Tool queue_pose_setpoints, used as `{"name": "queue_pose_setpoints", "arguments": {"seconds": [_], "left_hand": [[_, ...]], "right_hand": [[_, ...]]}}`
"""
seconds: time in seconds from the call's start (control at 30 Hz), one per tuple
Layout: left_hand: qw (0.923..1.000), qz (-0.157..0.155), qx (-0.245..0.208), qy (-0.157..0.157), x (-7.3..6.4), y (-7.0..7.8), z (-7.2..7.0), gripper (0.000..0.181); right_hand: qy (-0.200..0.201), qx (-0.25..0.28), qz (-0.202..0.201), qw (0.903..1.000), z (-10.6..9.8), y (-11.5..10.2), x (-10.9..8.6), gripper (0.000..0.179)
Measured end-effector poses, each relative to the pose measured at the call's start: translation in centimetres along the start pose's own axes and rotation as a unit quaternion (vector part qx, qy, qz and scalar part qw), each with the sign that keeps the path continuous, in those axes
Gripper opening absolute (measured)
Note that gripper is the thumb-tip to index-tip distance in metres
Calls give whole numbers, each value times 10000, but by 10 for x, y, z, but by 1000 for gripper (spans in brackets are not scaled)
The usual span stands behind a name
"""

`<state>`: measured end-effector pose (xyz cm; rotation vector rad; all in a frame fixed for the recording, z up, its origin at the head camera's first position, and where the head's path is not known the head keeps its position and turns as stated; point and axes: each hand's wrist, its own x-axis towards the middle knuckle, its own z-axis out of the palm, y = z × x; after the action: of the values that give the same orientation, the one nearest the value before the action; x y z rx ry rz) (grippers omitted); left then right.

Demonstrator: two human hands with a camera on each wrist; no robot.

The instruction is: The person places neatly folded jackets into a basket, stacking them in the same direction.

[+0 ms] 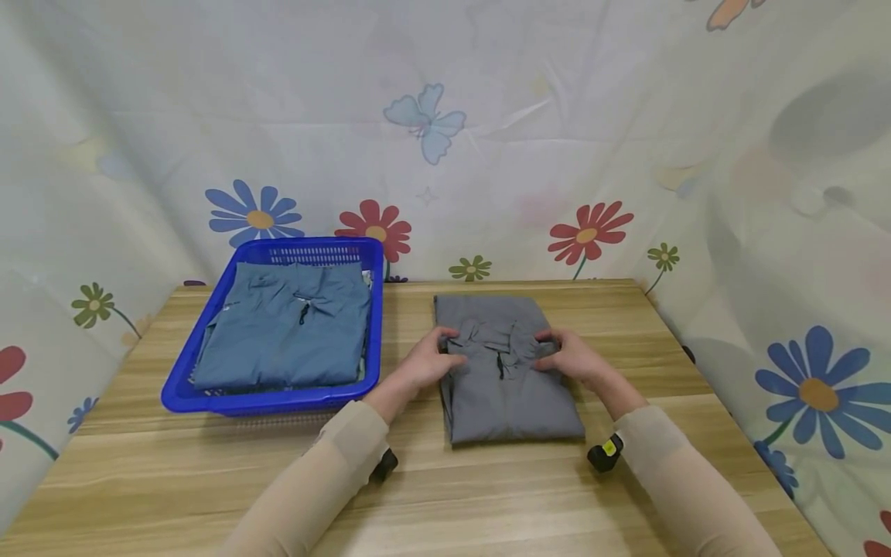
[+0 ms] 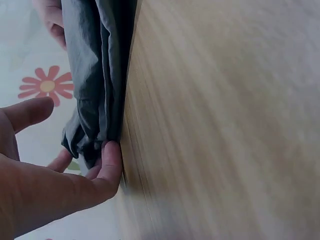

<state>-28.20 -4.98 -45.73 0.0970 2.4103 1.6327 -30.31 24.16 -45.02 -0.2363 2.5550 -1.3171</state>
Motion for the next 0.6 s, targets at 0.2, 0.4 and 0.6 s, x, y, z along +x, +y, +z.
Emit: {"name": "queue_pose_setpoints", "arguments": {"seconds": [0.2,0.4,0.6], "left_hand": [[9997,42,-226,8,0,3,-1,53],[9990,307,-327,-35,0,4,-1,57],[9995,204,-155,-194,0,4,-1,53]], "right_hand": [[81,230,-78,9997,1,1,2,60],[-121,455,-208,9987,-3,2,0,63],[-493,770,-227,9956,-10,7,-2,61]]}}
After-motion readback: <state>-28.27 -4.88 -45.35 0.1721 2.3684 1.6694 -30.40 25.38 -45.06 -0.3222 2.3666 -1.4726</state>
